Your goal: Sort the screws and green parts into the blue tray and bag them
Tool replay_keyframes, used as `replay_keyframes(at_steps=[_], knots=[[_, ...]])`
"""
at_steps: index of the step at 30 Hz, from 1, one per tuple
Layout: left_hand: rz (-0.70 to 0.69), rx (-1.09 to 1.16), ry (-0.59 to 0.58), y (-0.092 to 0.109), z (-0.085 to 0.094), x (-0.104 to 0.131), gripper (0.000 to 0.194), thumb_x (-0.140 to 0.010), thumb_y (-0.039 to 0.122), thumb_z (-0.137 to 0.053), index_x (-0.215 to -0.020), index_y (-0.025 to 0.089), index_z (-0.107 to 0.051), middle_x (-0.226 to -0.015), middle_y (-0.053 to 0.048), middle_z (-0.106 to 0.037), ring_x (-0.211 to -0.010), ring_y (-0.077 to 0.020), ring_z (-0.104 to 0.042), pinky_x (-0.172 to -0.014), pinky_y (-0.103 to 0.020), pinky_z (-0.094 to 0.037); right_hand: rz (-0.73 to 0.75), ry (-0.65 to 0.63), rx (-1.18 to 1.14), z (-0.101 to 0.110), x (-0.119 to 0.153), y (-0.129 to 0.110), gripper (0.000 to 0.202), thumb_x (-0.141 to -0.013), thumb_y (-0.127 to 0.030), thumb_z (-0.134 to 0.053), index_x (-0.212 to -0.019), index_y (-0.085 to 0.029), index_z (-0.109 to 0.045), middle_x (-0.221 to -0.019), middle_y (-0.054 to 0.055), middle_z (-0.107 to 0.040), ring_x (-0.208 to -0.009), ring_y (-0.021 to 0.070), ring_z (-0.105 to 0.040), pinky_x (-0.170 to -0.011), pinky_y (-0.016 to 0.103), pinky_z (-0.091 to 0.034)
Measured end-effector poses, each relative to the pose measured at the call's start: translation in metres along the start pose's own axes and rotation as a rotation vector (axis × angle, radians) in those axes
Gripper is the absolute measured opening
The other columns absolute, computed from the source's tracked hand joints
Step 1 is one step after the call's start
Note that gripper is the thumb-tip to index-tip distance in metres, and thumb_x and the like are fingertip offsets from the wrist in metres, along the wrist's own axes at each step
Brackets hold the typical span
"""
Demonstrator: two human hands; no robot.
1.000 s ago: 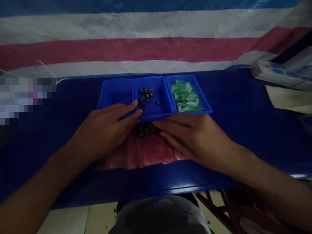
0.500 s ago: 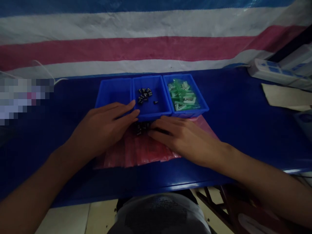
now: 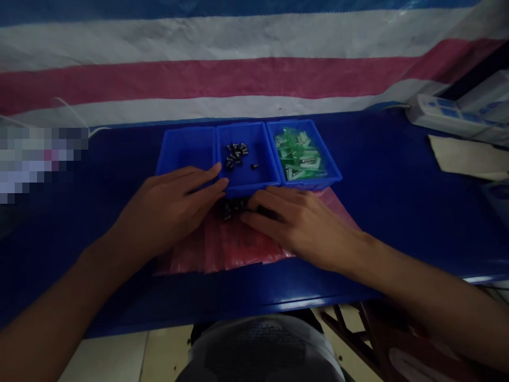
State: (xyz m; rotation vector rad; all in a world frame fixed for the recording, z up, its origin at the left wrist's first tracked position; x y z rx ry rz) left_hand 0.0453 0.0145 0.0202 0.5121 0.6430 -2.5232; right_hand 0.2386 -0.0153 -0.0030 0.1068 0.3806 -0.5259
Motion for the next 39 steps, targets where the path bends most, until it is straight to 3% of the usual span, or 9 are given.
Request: replay_keyframes(at_steps=[5, 13, 17, 20, 24, 28, 31, 34, 39], knots=[[0.009, 0.026, -0.025, 0.001, 0.001, 0.000, 0.023, -0.113, 0.015, -0.057, -0.120, 0.017, -0.078, -0.131, -0.010, -0.081, -0.111, -0.0213, -0.082, -0.096, -0.035, -0.071, -0.017, -0.083, -0.082, -0.002, 0.000, 0.002, 0.017, -0.105, -0.006, -0.061, -0.110, -0.013, -0.076, -0.114, 0.011, -0.075, -0.100, 0.0234, -0.070, -0.084, 0.035, -0.060], [-0.013, 0.007, -0.043, 0.001, 0.000, 0.001, 0.028, -0.114, 0.014, -0.049, -0.123, 0.015, -0.075, -0.133, -0.012, -0.080, -0.114, -0.0221, -0.080, -0.098, -0.036, -0.069, -0.007, 0.023, -0.136, 0.004, -0.004, 0.001, 0.020, -0.109, -0.007, -0.055, -0.114, -0.011, -0.074, -0.110, 0.012, -0.080, -0.097, 0.0233, -0.075, -0.088, 0.037, -0.064], [0.029, 0.026, -0.061, -0.001, -0.001, 0.003, 0.032, -0.115, 0.017, -0.047, -0.127, 0.021, -0.076, -0.136, -0.009, -0.079, -0.116, -0.0207, -0.080, -0.101, -0.035, -0.069, -0.288, 0.154, -0.646, 0.014, -0.003, 0.010, 0.017, -0.107, -0.012, -0.064, -0.116, -0.013, -0.079, -0.099, 0.007, -0.084, -0.084, 0.0174, -0.080, -0.077, 0.029, -0.065], [0.062, 0.079, -0.065, -0.002, -0.002, 0.003, 0.029, -0.113, 0.017, -0.053, -0.128, 0.023, -0.077, -0.138, -0.009, -0.078, -0.117, -0.0222, -0.080, -0.101, -0.036, -0.069, -0.552, 0.084, -1.182, 0.004, 0.000, 0.018, 0.009, -0.103, -0.018, -0.072, -0.104, -0.015, -0.081, -0.079, 0.002, -0.083, -0.068, 0.0158, -0.080, -0.065, 0.026, -0.066], [0.024, 0.019, -0.045, 0.001, -0.001, 0.001, 0.028, -0.114, 0.016, -0.050, -0.124, 0.020, -0.076, -0.134, -0.010, -0.080, -0.111, -0.0224, -0.081, -0.095, -0.035, -0.070, -0.727, 0.290, -1.472, 0.005, 0.003, 0.031, 0.023, -0.103, -0.023, -0.075, -0.126, -0.021, -0.078, -0.110, 0.005, -0.088, -0.106, 0.0218, -0.085, -0.099, 0.040, -0.071], [0.001, -0.045, -0.067, 0.003, 0.000, -0.001, 0.034, -0.116, 0.017, -0.042, -0.124, 0.021, -0.075, -0.132, -0.009, -0.081, -0.109, -0.0211, -0.082, -0.091, -0.033, -0.070, -0.684, 0.497, -1.238, 0.020, 0.007, 0.038, 0.023, -0.106, -0.019, -0.068, -0.126, -0.026, -0.076, -0.117, 0.003, -0.087, -0.105, 0.0223, -0.085, -0.089, 0.041, -0.074], [-0.010, -0.036, -0.034, 0.004, 0.003, -0.002, 0.029, -0.115, 0.014, -0.046, -0.122, 0.017, -0.075, -0.129, -0.011, -0.082, -0.105, -0.0229, -0.083, -0.087, -0.035, -0.071, -0.439, 0.340, -0.712, 0.028, 0.002, 0.027, 0.020, -0.109, -0.014, -0.061, -0.116, -0.021, -0.079, -0.104, 0.004, -0.086, -0.087, 0.0202, -0.083, -0.076, 0.035, -0.070], [-0.032, 0.004, -0.014, 0.005, 0.005, -0.004, 0.022, -0.111, 0.009, -0.054, -0.119, 0.011, -0.074, -0.127, -0.015, -0.082, -0.103, -0.0261, -0.083, -0.086, -0.038, -0.071, -0.092, 0.052, -0.191, 0.014, -0.001, 0.006, 0.021, -0.105, -0.008, -0.064, -0.119, -0.012, -0.079, -0.110, 0.012, -0.084, -0.096, 0.0270, -0.080, -0.081, 0.041, -0.068], [-0.029, 0.013, -0.011, 0.006, 0.005, -0.006, 0.019, -0.109, 0.008, -0.058, -0.117, 0.012, -0.075, -0.127, -0.015, -0.082, -0.103, -0.0259, -0.083, -0.087, -0.039, -0.072, 0.004, -0.050, 0.035, -0.001, 0.000, 0.001, 0.020, -0.100, -0.004, -0.068, -0.115, -0.009, -0.080, -0.107, 0.013, -0.078, -0.096, 0.0275, -0.072, -0.081, 0.039, -0.064]])
Point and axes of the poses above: each hand's wrist, its own x-axis away from the middle knuckle, its own z-axis out of the back of the hand, y = z × x, the point moved 5 cm from there along -x, towards the middle knuckle
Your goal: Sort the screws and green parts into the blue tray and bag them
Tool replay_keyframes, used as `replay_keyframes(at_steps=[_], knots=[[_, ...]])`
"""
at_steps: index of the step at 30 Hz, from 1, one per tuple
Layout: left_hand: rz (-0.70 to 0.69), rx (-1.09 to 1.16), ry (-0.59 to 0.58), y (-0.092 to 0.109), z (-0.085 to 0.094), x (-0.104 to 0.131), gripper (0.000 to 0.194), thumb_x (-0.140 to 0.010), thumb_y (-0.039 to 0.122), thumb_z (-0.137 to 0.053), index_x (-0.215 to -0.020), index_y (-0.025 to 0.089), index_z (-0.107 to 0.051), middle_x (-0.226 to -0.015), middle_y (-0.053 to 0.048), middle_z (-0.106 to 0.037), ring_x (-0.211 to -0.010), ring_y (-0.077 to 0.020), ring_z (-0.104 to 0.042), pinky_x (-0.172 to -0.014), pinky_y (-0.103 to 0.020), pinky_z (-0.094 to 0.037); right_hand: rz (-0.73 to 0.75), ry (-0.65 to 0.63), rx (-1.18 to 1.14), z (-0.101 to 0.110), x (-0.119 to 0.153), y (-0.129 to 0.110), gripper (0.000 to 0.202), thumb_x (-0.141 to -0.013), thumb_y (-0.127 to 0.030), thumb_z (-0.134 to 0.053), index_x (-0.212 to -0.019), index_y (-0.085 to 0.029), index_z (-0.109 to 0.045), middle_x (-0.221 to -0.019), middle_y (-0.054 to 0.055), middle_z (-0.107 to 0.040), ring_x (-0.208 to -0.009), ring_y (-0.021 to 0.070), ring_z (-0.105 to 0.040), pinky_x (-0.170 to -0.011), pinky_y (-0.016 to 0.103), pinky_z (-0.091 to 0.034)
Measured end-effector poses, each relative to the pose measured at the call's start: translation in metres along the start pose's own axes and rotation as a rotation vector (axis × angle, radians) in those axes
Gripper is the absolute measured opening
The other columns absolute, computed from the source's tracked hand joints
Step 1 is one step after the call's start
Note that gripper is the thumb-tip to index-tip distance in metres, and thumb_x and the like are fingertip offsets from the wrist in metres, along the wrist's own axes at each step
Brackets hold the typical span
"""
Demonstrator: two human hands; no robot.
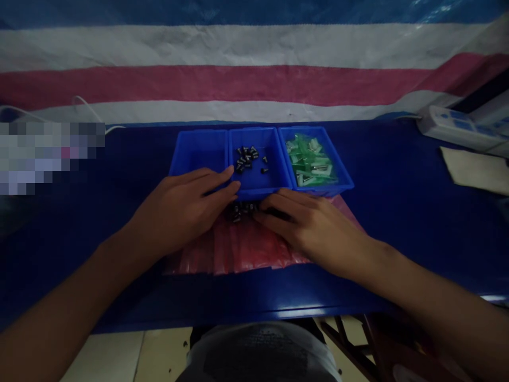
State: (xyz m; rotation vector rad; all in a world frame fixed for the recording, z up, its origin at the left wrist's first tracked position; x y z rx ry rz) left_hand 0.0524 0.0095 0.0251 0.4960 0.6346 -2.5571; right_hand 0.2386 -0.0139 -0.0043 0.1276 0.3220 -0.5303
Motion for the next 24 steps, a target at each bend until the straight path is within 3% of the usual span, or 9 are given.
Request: replay_keyframes(at_steps=[5, 11, 15, 18, 21, 24], knots=[[0.012, -0.007, -0.004, -0.0008, -0.0019, 0.0019, 0.023, -0.111, 0.009, -0.055, -0.117, 0.013, -0.076, -0.126, -0.013, -0.082, -0.110, -0.0232, -0.082, -0.093, -0.036, -0.071, 0.026, 0.036, -0.009, 0.0031, -0.0010, -0.0001, 0.021, -0.107, -0.008, -0.059, -0.107, -0.013, -0.079, -0.102, 0.010, -0.074, -0.091, 0.0240, -0.067, -0.079, 0.036, -0.058], [0.027, -0.009, -0.012, -0.0046, -0.0056, 0.0064, 0.026, -0.113, 0.015, -0.053, -0.122, 0.017, -0.077, -0.132, -0.011, -0.081, -0.111, -0.0221, -0.082, -0.095, -0.035, -0.071, -0.123, -0.017, -0.126, 0.0021, -0.0005, 0.0027, 0.023, -0.110, -0.010, -0.055, -0.110, -0.016, -0.077, -0.115, 0.010, -0.073, -0.097, 0.0199, -0.070, -0.079, 0.031, -0.060], [0.037, 0.030, -0.033, -0.0041, -0.0047, 0.0056, 0.028, -0.113, 0.015, -0.052, -0.122, 0.017, -0.078, -0.135, -0.012, -0.079, -0.113, -0.0235, -0.081, -0.097, -0.038, -0.070, -0.031, -0.035, -0.078, -0.0017, -0.0004, -0.0031, 0.022, -0.105, -0.003, -0.059, -0.115, -0.012, -0.076, -0.122, 0.014, -0.075, -0.104, 0.0253, -0.073, -0.088, 0.038, -0.064], [0.028, 0.018, -0.026, -0.0028, -0.0018, 0.0033, 0.024, -0.111, 0.011, -0.055, -0.120, 0.015, -0.077, -0.132, -0.013, -0.081, -0.112, -0.0237, -0.082, -0.096, -0.037, -0.071, 0.003, -0.010, -0.069, -0.0025, -0.0008, -0.0033, 0.021, -0.104, -0.003, -0.062, -0.118, -0.009, -0.076, -0.115, 0.014, -0.077, -0.100, 0.0266, -0.073, -0.087, 0.040, -0.064], [0.024, 0.037, -0.016, -0.0030, -0.0011, 0.0031, 0.023, -0.111, 0.010, -0.056, -0.119, 0.014, -0.077, -0.130, -0.014, -0.081, -0.112, -0.0241, -0.082, -0.097, -0.037, -0.071, 0.005, 0.019, -0.032, -0.0017, -0.0013, -0.0014, 0.018, -0.103, -0.004, -0.064, -0.114, -0.009, -0.077, -0.110, 0.013, -0.076, -0.096, 0.0268, -0.072, -0.084, 0.040, -0.064], [0.061, 0.046, -0.055, -0.0061, -0.0056, 0.0062, 0.027, -0.114, 0.017, -0.052, -0.124, 0.021, -0.077, -0.135, -0.010, -0.080, -0.117, -0.0233, -0.081, -0.100, -0.038, -0.071, -0.010, 0.011, -0.017, -0.0021, -0.0013, 0.0002, 0.015, -0.104, -0.006, -0.064, -0.106, -0.011, -0.078, -0.109, 0.012, -0.076, -0.096, 0.0254, -0.072, -0.083, 0.038, -0.063]])
Point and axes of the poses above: each hand's wrist, its own x-axis away from the middle knuckle, its own z-axis out of the back of the hand, y = z × x, the point moved 5 cm from there along -x, towards the middle knuckle
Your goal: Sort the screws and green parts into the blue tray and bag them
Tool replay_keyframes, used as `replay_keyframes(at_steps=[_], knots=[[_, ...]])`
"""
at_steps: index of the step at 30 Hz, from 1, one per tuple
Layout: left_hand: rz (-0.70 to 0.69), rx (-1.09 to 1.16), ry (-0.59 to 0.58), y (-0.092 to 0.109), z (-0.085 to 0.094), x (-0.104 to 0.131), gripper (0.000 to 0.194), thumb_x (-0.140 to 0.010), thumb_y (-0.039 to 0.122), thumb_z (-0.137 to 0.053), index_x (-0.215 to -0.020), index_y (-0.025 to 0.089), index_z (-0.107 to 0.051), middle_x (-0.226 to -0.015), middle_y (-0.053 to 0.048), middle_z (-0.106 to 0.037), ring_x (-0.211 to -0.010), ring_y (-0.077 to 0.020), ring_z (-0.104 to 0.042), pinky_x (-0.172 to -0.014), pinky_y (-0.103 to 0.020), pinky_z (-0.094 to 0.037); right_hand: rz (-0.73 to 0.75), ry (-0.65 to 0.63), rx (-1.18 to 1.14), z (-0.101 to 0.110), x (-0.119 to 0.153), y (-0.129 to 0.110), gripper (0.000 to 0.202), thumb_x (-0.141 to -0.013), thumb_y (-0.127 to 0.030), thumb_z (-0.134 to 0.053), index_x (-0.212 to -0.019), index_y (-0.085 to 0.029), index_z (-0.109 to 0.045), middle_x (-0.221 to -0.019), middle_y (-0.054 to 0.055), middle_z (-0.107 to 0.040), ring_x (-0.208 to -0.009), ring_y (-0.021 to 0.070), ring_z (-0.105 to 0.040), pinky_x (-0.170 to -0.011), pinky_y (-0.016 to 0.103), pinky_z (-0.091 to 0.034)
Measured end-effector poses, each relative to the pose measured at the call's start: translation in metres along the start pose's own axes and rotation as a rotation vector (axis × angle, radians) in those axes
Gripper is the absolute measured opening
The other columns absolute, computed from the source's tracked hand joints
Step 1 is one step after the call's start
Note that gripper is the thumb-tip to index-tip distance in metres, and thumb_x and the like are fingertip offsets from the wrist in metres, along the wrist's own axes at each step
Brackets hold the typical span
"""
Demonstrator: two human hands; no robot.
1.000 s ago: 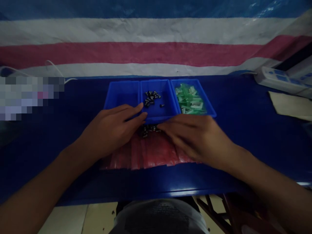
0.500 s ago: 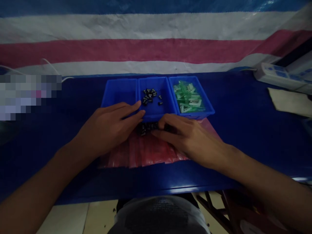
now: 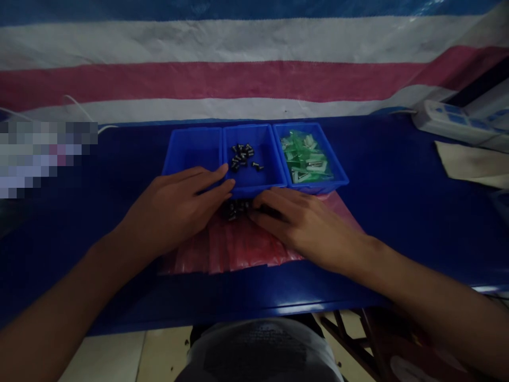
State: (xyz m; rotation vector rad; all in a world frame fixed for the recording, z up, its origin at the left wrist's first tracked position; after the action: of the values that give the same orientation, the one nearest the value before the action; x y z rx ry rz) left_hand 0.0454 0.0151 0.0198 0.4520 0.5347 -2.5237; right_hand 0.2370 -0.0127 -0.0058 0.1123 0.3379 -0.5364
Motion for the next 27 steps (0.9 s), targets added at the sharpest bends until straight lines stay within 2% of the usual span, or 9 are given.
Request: replay_keyframes(at_steps=[3, 9, 12, 16, 19, 22, 24, 27], knots=[[0.042, 0.023, -0.016, -0.003, -0.003, 0.003, 0.028, -0.115, 0.022, -0.051, -0.127, 0.026, -0.077, -0.138, -0.007, -0.079, -0.118, -0.0218, -0.080, -0.100, -0.036, -0.071, -0.016, -0.019, -0.005, -0.001, 0.001, 0.000, 0.016, -0.105, -0.005, -0.063, -0.104, -0.012, -0.078, -0.112, 0.011, -0.076, -0.097, 0.0236, -0.072, -0.082, 0.035, -0.063], [-0.047, -0.050, 0.040, 0.003, 0.001, 0.000, 0.025, -0.115, 0.017, -0.051, -0.122, 0.016, -0.075, -0.130, -0.011, -0.081, -0.111, -0.0208, -0.080, -0.095, -0.035, -0.070, 0.010, 0.034, -0.050, 0.001, 0.003, -0.002, 0.024, -0.107, 0.000, -0.053, -0.104, -0.010, -0.075, -0.112, 0.013, -0.076, -0.098, 0.0223, -0.073, -0.085, 0.034, -0.065], [-0.043, -0.069, 0.041, 0.003, 0.002, -0.001, 0.022, -0.114, 0.014, -0.052, -0.122, 0.015, -0.073, -0.129, -0.012, -0.081, -0.110, -0.0201, -0.080, -0.095, -0.034, -0.069, 0.013, 0.039, -0.065, 0.000, 0.002, -0.001, 0.026, -0.108, -0.001, -0.051, -0.105, -0.011, -0.075, -0.110, 0.012, -0.076, -0.099, 0.0216, -0.073, -0.087, 0.034, -0.065], [-0.057, -0.056, 0.051, 0.003, 0.002, -0.001, 0.021, -0.114, 0.013, -0.053, -0.122, 0.013, -0.072, -0.129, -0.013, -0.081, -0.107, -0.0225, -0.081, -0.092, -0.037, -0.070, 0.009, 0.144, -0.070, 0.006, 0.001, -0.001, 0.025, -0.110, -0.007, -0.051, -0.113, -0.011, -0.076, -0.103, 0.011, -0.076, -0.089, 0.0230, -0.073, -0.078, 0.036, -0.065], [-0.077, -0.057, 0.054, 0.003, 0.004, -0.001, 0.028, -0.116, 0.015, -0.045, -0.124, 0.012, -0.071, -0.130, -0.014, -0.081, -0.107, -0.0221, -0.081, -0.091, -0.036, -0.070, -0.101, 0.298, -0.336, 0.019, 0.002, 0.004, 0.023, -0.111, -0.011, -0.055, -0.116, -0.016, -0.077, -0.107, 0.009, -0.078, -0.093, 0.0196, -0.076, -0.080, 0.033, -0.066], [-0.061, -0.054, 0.029, 0.002, 0.003, 0.000, 0.032, -0.117, 0.017, -0.041, -0.127, 0.013, -0.071, -0.132, -0.013, -0.080, -0.109, -0.0216, -0.081, -0.094, -0.035, -0.070, -0.236, 0.409, -0.698, 0.029, 0.002, 0.012, 0.013, -0.103, -0.012, -0.073, -0.106, -0.021, -0.081, -0.106, 0.005, -0.081, -0.096, 0.0176, -0.079, -0.086, 0.032, -0.068], [-0.037, -0.036, 0.003, 0.000, 0.001, 0.001, 0.032, -0.117, 0.019, -0.042, -0.129, 0.015, -0.071, -0.136, -0.011, -0.079, -0.112, -0.0218, -0.080, -0.096, -0.035, -0.069, -0.284, 0.427, -0.838, 0.032, 0.001, 0.015, 0.013, -0.099, -0.011, -0.079, -0.101, -0.023, -0.084, -0.106, 0.003, -0.084, -0.097, 0.0172, -0.081, -0.087, 0.031, -0.069], [-0.006, 0.008, 0.010, -0.001, -0.001, 0.003, 0.031, -0.117, 0.020, -0.044, -0.130, 0.018, -0.072, -0.138, -0.009, -0.078, -0.114, -0.0223, -0.080, -0.098, -0.036, -0.069, -0.336, 0.423, -0.904, 0.031, 0.001, 0.017, 0.016, -0.097, -0.014, -0.083, -0.106, -0.025, -0.088, -0.113, 0.003, -0.086, -0.102, 0.0170, -0.082, -0.092, 0.030, -0.069]])
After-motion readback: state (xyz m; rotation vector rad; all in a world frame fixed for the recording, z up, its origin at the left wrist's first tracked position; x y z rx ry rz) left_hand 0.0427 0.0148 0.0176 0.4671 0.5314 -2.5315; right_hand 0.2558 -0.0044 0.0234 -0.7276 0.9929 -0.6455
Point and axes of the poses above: each hand's wrist, its own x-axis away from the middle knuckle, its own z-axis out of the back of the hand, y = z × x, the point moved 5 cm from there along -x, towards the middle knuckle
